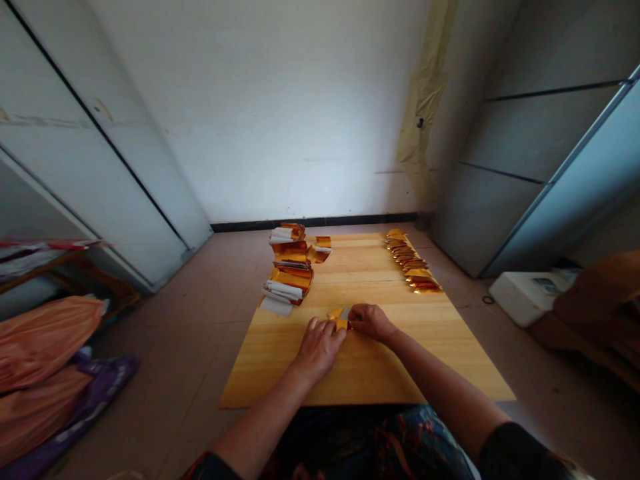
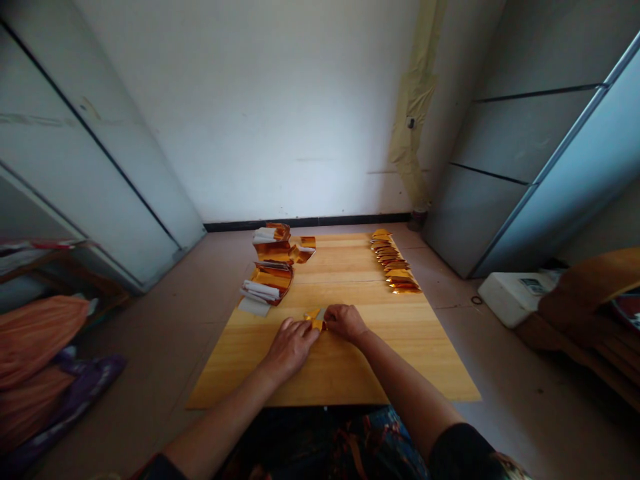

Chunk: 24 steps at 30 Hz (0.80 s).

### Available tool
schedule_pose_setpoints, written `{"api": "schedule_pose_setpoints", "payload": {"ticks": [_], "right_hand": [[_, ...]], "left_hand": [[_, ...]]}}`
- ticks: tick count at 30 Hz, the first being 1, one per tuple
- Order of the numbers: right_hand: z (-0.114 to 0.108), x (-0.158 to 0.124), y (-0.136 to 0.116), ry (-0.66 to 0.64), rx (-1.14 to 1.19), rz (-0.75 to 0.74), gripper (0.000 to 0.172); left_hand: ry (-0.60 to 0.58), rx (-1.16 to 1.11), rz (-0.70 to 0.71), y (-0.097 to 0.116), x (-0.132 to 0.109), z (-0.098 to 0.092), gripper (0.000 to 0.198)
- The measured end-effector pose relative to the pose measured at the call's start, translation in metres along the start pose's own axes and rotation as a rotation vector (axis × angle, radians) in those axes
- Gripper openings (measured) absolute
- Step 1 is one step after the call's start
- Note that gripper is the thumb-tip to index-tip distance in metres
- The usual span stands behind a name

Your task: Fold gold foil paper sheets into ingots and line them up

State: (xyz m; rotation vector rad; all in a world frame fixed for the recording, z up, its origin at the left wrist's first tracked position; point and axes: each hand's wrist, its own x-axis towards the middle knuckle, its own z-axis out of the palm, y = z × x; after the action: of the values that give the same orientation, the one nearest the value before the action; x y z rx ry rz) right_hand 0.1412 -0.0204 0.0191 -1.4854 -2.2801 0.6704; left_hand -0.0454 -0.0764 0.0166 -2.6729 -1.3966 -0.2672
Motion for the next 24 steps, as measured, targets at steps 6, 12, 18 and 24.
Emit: {"api": "schedule_pose_setpoints", "payload": {"ticks": [6,12,18,24], "right_hand": [[-0.001,0.000,0.000,-0.018,0.010,0.032,0.009],[0.005,0.000,0.007,0.053,0.004,-0.020,0.015],[0.008,0.000,0.020,0.094,0.048,-0.061,0.022],[0.016,0.004,0.019,0.128,-0.042,-0.020,0.021]], "left_hand": [[-0.045,0.041,-0.029,0.005,-0.002,0.004,0.036],[-0.077,-0.010,-0.116,0.012,-0.002,0.001,0.032],[-0.076,-0.035,-0.185,0.020,0.001,-0.002,0.032],[-0.061,-0.064,-0.203,0.023,0.002,-0.002,0.031]]}}
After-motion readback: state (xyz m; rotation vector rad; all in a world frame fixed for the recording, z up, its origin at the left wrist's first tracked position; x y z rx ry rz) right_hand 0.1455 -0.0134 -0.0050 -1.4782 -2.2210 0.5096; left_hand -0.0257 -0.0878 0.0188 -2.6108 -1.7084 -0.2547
